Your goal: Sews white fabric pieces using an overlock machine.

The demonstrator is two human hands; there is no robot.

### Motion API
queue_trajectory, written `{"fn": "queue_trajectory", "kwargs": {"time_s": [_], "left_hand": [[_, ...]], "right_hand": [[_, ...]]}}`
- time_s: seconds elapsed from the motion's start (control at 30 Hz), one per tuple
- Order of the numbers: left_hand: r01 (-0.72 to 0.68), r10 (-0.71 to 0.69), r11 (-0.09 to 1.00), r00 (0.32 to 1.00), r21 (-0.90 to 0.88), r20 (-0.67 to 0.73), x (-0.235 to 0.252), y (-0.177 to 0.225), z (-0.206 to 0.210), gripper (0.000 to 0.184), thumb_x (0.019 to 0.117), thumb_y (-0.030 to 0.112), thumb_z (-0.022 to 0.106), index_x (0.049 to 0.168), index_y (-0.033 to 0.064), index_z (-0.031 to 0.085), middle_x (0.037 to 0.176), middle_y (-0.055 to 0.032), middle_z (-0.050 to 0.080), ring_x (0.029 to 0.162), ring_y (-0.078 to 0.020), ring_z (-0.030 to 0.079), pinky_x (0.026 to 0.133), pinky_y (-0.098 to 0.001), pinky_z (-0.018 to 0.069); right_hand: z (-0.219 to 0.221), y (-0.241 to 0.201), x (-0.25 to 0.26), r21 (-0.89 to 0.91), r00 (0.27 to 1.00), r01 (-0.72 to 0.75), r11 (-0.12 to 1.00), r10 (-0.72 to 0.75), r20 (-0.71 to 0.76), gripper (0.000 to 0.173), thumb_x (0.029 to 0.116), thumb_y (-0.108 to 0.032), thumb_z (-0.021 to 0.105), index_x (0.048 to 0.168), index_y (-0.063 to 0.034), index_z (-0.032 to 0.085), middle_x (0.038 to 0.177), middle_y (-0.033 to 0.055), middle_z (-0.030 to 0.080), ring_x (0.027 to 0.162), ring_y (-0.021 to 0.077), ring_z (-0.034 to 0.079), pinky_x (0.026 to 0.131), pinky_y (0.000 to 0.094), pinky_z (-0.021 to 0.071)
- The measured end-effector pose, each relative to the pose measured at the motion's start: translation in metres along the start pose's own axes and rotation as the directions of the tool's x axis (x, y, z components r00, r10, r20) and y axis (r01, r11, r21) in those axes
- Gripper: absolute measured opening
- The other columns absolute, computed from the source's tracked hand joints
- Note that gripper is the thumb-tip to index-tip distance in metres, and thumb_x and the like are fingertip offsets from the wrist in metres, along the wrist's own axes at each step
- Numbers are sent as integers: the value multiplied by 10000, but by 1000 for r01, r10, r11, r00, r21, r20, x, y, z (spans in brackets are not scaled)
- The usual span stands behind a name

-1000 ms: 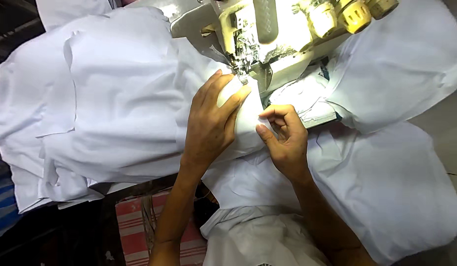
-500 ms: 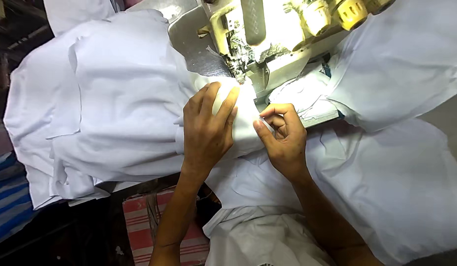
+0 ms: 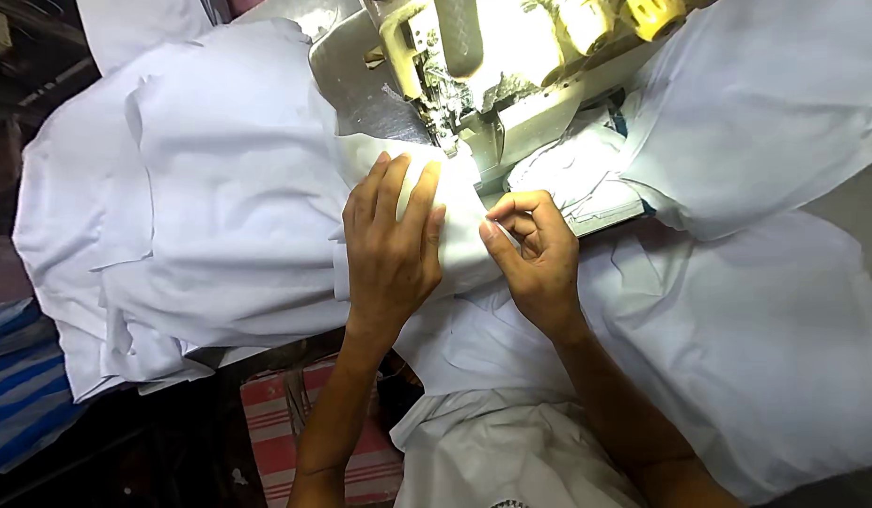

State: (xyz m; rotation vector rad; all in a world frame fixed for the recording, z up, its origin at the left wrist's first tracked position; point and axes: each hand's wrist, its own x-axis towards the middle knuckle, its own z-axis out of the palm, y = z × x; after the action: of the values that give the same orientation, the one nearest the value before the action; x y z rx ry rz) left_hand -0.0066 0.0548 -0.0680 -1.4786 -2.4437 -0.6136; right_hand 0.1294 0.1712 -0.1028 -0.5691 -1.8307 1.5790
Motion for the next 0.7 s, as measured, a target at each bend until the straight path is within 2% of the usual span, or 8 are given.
{"fn": "queue_trajectory", "kwargs": {"time_s": [0.1, 0.3, 0.43, 0.7], "left_hand": [[29, -29, 1000, 1000, -5, -8, 1, 4, 2, 455, 1089, 275, 357, 1442, 122, 599, 1500, -149, 534, 1458, -321, 415, 1192, -506, 311], [64, -64, 998, 998, -9, 14, 7, 7, 4, 485, 1081, 240, 330, 1493, 102, 545, 1554, -122, 485, 1492, -316, 357, 1211, -541, 252], [62, -62, 998, 998, -2, 26, 10, 9, 5, 504, 1077, 235, 309, 1512, 91, 518, 1573, -117, 464, 1507, -307, 338, 1222, -546, 230], [49, -50, 999, 998, 20, 37, 8, 9, 7, 512, 1079, 243, 308, 1533, 84, 482, 1610, -109, 420, 1535, -301, 294, 1227, -573, 201]], "right_hand": [[-1, 0, 2, 3, 1000, -1, 1000, 1, 6, 164, 989, -106, 635, 1148, -77, 604, 925, -7, 672, 792, 66, 658, 668, 209, 570], [-2, 2, 14, 9, 999, 28, 1000, -28, 25, 175, 998, -107, 616, 1169, -82, 591, 859, -13, 658, 693, 62, 621, 552, 193, 510], [-4, 4, 18, 11, 999, 30, 999, -30, 27, 178, 997, -113, 615, 1169, -82, 586, 816, -15, 643, 643, 55, 588, 520, 178, 472], [-6, 4, 15, -9, 1000, 19, 1000, -19, 12, 188, 1005, -144, 622, 1181, -94, 579, 837, -14, 657, 665, 64, 608, 534, 192, 489]]}}
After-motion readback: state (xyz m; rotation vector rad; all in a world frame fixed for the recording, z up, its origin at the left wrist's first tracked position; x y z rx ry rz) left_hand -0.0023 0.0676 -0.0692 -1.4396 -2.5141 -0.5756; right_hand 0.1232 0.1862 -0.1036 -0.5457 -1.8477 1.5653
